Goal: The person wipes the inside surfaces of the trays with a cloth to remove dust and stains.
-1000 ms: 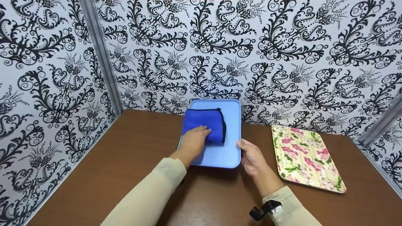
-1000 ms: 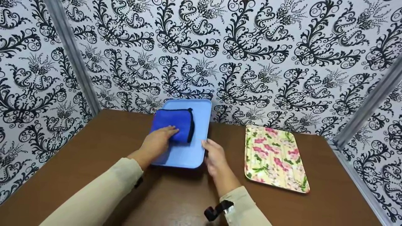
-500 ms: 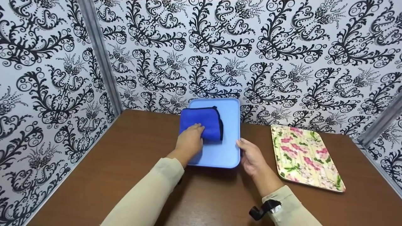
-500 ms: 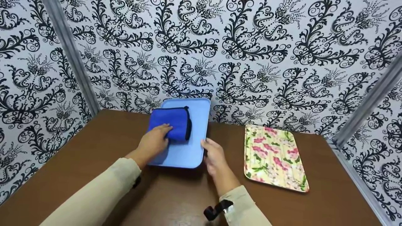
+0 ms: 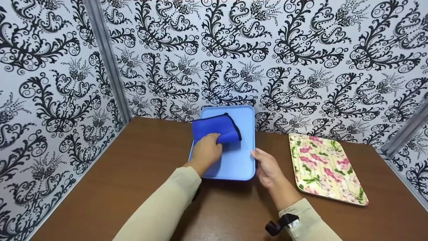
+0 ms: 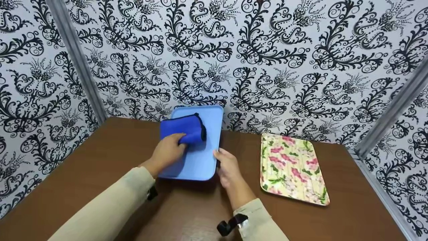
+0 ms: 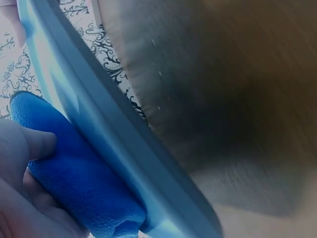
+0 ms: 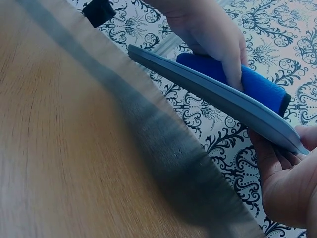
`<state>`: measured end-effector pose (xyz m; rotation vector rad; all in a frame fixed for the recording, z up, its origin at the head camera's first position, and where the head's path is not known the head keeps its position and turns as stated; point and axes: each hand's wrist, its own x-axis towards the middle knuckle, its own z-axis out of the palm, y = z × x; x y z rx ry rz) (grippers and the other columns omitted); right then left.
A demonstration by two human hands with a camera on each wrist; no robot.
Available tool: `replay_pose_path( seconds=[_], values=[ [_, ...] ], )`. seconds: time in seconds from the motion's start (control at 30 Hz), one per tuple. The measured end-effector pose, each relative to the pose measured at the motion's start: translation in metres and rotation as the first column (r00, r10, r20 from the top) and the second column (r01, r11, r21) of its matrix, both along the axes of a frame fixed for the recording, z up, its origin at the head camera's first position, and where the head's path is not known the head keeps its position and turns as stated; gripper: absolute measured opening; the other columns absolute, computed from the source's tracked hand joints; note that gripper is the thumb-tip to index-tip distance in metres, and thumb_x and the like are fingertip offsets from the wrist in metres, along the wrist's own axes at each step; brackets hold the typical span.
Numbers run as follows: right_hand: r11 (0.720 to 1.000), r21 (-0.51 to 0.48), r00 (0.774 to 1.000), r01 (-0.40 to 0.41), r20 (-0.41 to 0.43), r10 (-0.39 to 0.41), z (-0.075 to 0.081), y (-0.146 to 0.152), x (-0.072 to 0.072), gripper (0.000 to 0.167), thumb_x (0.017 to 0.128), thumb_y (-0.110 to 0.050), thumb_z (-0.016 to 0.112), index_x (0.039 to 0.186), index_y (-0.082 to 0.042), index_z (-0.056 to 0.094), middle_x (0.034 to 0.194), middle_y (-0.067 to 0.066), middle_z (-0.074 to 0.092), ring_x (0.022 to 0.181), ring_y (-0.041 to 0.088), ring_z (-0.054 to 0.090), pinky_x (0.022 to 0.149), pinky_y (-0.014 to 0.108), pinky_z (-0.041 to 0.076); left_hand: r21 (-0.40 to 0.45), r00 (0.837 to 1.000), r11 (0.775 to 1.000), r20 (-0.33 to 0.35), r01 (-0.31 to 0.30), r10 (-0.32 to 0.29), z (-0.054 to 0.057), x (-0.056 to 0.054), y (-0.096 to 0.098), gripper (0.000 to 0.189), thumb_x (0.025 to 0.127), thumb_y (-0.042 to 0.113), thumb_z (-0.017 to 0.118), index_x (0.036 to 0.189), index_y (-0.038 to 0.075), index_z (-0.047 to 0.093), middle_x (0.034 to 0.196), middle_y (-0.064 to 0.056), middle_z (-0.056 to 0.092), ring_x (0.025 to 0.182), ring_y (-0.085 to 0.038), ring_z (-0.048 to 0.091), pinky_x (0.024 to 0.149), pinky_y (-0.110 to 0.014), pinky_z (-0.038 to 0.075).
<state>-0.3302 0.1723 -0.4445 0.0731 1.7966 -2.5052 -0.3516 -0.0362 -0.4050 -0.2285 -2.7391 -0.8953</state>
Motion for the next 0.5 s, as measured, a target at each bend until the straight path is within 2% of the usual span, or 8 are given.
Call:
replay_pose_path(
  seconds=[0.37,0.5],
  values=[
    [1.0,-0.002,1.0,0.011,0.006,-0.011,0.0,0.0,-0.001,0.039,0.105,-0.004,0.049,0.139,0.014,0.052,0.091,0.001,0.075,0.085,0.014,0.07,0.078,0.029,0.059,0.057,1.0,0.998,-0.004,0.021,-0.021,0.006,-0.001,0.015,0.029,0.097,0.015,0.061,0.122,0.012,0.075,0.126,-0.008,0.075,0.119,-0.03,0.07,0.105,-0.048,0.055],
    [1.0,0.004,1.0,-0.004,0.001,0.004,0.001,0.0,0.0,0.037,0.105,-0.005,0.051,0.138,0.012,0.054,0.092,0.001,0.075,0.086,0.015,0.07,0.079,0.029,0.059,0.062,1.0,0.998,-0.003,0.026,-0.026,0.008,-0.003,0.023,0.018,0.098,0.016,0.061,0.107,0.012,0.075,0.115,-0.006,0.077,0.107,-0.028,0.072,0.099,-0.048,0.057]
  ],
)
